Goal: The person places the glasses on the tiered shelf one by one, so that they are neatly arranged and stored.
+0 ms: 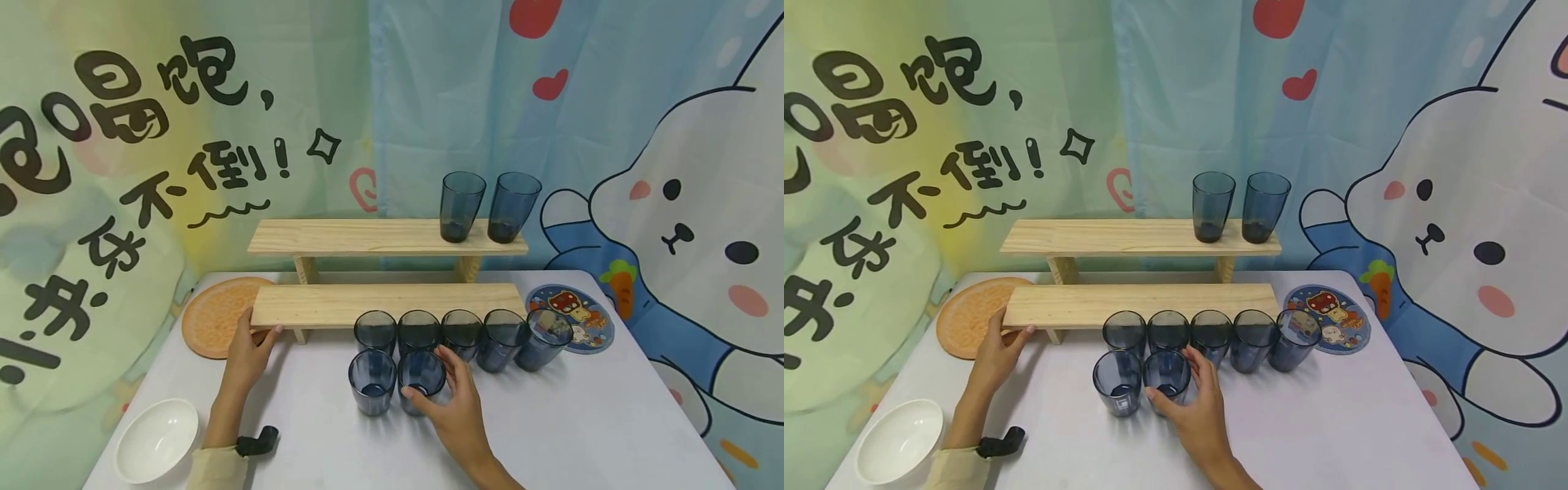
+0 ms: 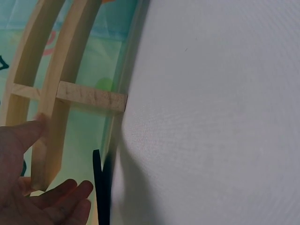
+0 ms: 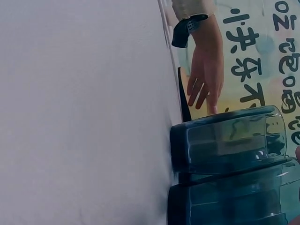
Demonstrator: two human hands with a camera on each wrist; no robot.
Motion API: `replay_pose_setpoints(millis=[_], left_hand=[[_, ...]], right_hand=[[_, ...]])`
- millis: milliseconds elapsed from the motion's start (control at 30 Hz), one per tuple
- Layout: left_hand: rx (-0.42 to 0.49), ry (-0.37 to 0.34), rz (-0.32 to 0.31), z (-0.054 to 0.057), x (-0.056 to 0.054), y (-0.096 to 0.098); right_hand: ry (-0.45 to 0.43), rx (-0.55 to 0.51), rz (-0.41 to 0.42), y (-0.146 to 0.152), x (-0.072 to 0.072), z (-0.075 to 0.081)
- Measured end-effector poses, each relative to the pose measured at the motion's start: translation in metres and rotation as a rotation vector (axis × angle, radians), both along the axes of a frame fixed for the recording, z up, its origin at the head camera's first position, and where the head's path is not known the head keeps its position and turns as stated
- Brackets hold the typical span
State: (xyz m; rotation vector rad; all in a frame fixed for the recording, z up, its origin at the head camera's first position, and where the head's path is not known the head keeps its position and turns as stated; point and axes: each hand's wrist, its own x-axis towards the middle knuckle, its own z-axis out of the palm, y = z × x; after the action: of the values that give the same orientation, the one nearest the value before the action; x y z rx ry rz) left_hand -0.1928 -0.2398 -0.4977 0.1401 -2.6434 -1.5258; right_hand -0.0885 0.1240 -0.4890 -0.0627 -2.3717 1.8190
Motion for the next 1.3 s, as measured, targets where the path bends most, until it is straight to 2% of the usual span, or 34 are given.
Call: replay_pose_setpoints(millis=[200, 433, 767, 1300], left_hand=[[-0.006, -0.008, 0.006, 0.001, 0.001, 0.0], [0.001, 0.012, -0.004, 0.001, 0.001, 0.001], [-0.03, 0.02, 0.001, -0.001, 0.002, 0.0], [-0.024, 0.024, 0.005, -0.002, 0.002, -0.001]], right_hand=[[0.002, 0.05, -0.014, -0.004, 0.001, -0.004], [-0.05, 0.092, -0.033, -0.007, 0.001, -0.011], [-0.048, 0.163, -0.044, -0.008, 0.001, -0.014], [-0.07, 0.125, 0.012, 0.001, 0.011, -0.008]])
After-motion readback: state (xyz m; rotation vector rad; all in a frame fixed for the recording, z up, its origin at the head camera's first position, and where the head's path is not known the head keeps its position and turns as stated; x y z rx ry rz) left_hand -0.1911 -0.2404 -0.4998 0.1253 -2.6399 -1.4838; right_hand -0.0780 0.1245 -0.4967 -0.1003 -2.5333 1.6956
